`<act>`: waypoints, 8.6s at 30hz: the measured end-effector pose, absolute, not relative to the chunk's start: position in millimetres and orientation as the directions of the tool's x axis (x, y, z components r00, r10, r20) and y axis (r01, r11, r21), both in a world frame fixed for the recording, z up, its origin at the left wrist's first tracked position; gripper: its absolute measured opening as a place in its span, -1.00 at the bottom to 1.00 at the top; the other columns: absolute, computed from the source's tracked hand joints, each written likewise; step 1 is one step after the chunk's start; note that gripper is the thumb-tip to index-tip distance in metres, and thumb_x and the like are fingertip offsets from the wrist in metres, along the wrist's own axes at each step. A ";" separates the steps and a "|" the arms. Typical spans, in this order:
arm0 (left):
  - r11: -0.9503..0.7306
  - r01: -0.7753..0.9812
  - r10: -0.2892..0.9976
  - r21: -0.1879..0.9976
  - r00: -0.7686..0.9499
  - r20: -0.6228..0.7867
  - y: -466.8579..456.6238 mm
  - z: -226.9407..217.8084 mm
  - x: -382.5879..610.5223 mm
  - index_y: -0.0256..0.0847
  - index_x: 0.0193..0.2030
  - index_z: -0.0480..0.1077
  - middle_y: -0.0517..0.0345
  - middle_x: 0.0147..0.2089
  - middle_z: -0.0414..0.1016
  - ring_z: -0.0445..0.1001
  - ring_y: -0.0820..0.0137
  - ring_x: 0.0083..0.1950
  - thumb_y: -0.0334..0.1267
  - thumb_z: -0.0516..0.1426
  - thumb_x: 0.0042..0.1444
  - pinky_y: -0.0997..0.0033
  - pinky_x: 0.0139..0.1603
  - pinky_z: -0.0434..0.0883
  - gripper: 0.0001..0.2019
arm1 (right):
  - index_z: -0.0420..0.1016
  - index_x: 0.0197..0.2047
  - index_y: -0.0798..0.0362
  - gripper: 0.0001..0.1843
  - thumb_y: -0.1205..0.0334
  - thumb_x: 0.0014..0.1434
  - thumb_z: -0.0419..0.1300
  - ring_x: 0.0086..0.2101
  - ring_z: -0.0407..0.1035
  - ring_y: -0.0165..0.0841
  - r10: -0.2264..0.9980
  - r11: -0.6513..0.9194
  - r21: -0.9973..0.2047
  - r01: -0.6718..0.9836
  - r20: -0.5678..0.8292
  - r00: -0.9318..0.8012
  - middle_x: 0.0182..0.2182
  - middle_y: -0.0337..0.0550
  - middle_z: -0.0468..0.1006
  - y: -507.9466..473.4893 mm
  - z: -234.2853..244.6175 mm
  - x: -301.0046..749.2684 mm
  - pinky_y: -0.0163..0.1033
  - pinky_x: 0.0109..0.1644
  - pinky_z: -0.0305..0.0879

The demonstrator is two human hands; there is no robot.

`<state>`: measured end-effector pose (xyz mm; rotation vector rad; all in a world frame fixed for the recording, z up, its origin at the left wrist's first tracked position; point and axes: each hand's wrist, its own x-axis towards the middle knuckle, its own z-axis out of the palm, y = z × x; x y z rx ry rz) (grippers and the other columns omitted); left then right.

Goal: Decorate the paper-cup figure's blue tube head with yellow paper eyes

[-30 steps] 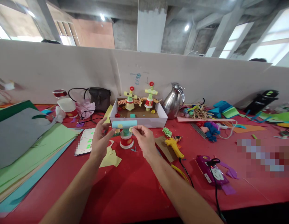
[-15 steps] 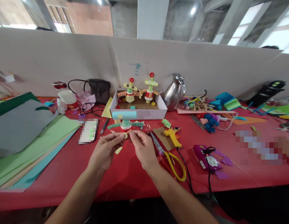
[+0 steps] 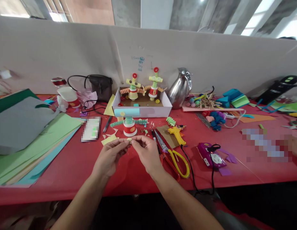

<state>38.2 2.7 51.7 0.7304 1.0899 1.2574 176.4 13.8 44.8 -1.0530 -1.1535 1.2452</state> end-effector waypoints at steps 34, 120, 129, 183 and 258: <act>0.251 -0.437 0.962 0.864 0.017 -0.271 -45.7 29.6 37.9 -0.27 -0.39 0.59 0.17 -0.44 0.48 0.31 0.55 -0.41 -0.11 0.38 -0.06 0.52 -0.31 0.24 -0.76 | 0.61 -0.03 0.02 -0.64 0.55 0.16 0.28 -0.16 0.49 -0.20 0.430 0.803 -0.197 0.563 0.845 -0.317 -0.17 0.00 0.63 -29.0 8.5 199.3 -0.05 -0.06 0.40; -0.172 0.507 0.975 0.845 -0.035 0.219 -65.8 17.4 21.7 -0.16 -0.35 0.49 0.13 -0.35 0.49 0.45 0.36 -0.30 -0.10 0.08 0.26 0.41 -0.26 0.33 -0.74 | 0.57 -0.29 0.04 -0.83 0.15 0.26 0.21 -0.36 0.52 -0.31 0.955 0.211 -0.965 0.154 0.171 -0.241 -0.40 -0.16 0.64 -45.9 11.5 179.8 -0.29 -0.23 0.41; 0.019 0.176 1.000 0.984 -0.009 -0.018 -59.6 22.7 26.0 -0.22 -0.30 0.49 0.11 -0.32 0.55 0.50 0.36 -0.26 -0.12 0.19 0.15 0.40 -0.17 0.40 -0.81 | 0.56 -0.34 0.06 -0.81 0.11 0.14 0.33 -0.43 0.49 -0.39 0.973 -0.067 -0.992 -0.111 -0.040 -0.228 -0.48 -0.22 0.61 -39.2 14.3 182.3 -0.32 -0.28 0.40; 0.219 0.855 0.886 0.471 -0.376 0.271 -14.2 8.4 -29.5 -0.25 -0.11 0.51 -0.25 0.00 0.50 0.39 -0.05 0.06 -0.07 0.09 0.21 0.09 -0.09 0.36 -0.69 | 0.65 -0.29 -0.04 -0.82 0.11 0.25 0.25 -0.29 0.51 -0.24 0.944 0.279 -0.891 0.359 0.185 -0.273 -0.32 -0.12 0.64 -37.7 2.6 190.7 -0.22 -0.20 0.37; 0.107 -0.485 0.898 0.868 -0.327 -0.294 -78.7 19.8 17.3 -0.33 -0.44 0.57 0.14 -0.48 0.50 0.38 0.52 -0.45 -0.16 0.45 -0.24 0.50 -0.33 0.35 -0.71 | 0.46 0.17 0.16 -0.43 0.06 0.16 0.12 -0.18 0.51 -0.01 0.978 0.195 -0.410 0.891 0.155 -0.143 -0.17 0.14 0.57 -28.6 -23.4 327.7 0.09 -0.05 0.43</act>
